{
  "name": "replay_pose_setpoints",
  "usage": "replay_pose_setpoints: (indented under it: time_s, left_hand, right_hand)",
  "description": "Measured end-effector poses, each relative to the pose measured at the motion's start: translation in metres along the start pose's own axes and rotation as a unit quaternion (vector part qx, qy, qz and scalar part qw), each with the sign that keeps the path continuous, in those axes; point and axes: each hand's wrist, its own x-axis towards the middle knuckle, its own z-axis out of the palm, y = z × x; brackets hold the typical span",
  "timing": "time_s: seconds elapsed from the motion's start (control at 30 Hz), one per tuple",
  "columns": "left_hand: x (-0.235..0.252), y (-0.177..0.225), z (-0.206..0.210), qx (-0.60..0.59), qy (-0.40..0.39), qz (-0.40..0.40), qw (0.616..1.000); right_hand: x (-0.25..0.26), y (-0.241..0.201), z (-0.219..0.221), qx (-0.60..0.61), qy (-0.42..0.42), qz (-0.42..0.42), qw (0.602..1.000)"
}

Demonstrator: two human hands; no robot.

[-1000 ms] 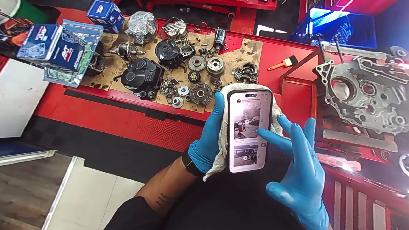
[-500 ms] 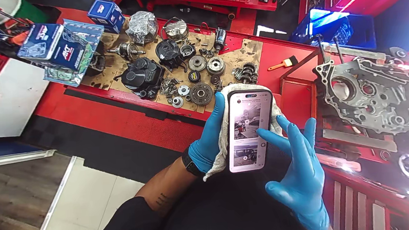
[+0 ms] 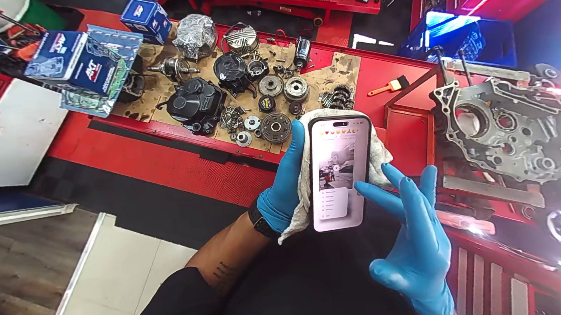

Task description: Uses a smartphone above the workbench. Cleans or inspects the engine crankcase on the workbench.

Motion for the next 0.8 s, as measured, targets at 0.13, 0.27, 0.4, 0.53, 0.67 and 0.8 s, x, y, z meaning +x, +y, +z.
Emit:
replay_pose_setpoints:
  time_s: [0.13,0.27,0.4,0.53,0.67,0.8]
  left_hand:
    - [0.0003,0.0012,0.0008,-0.005,0.013,0.006,1.0]
    - [0.0004,0.0006,0.0005,0.003,0.023,0.009,1.0]
    - [0.0004,0.0006,0.0009,-0.006,0.016,0.001,1.0]
    - [-0.0005,0.001,0.0012,0.012,0.024,0.006,1.0]
    - [-0.0009,0.0009,0.003,0.018,0.031,0.01,0.999]
    - [-0.0015,0.0006,0.0026,0.0,0.019,0.001,1.0]
  right_hand:
    - [-0.0033,-0.0019,0.0,0.009,-0.01,-0.003,1.0]
    - [-0.0053,-0.0051,0.0046,0.006,-0.034,-0.008,0.999]
    - [-0.0072,-0.0083,0.0078,0.006,-0.05,-0.014,0.999]
    - [-0.0082,-0.0093,0.0087,0.005,-0.052,-0.018,0.998]
    - [-0.0073,-0.0099,0.0079,0.003,-0.057,-0.016,0.998]
    - [-0.0073,-0.0098,0.0094,0.003,-0.065,-0.019,0.998]
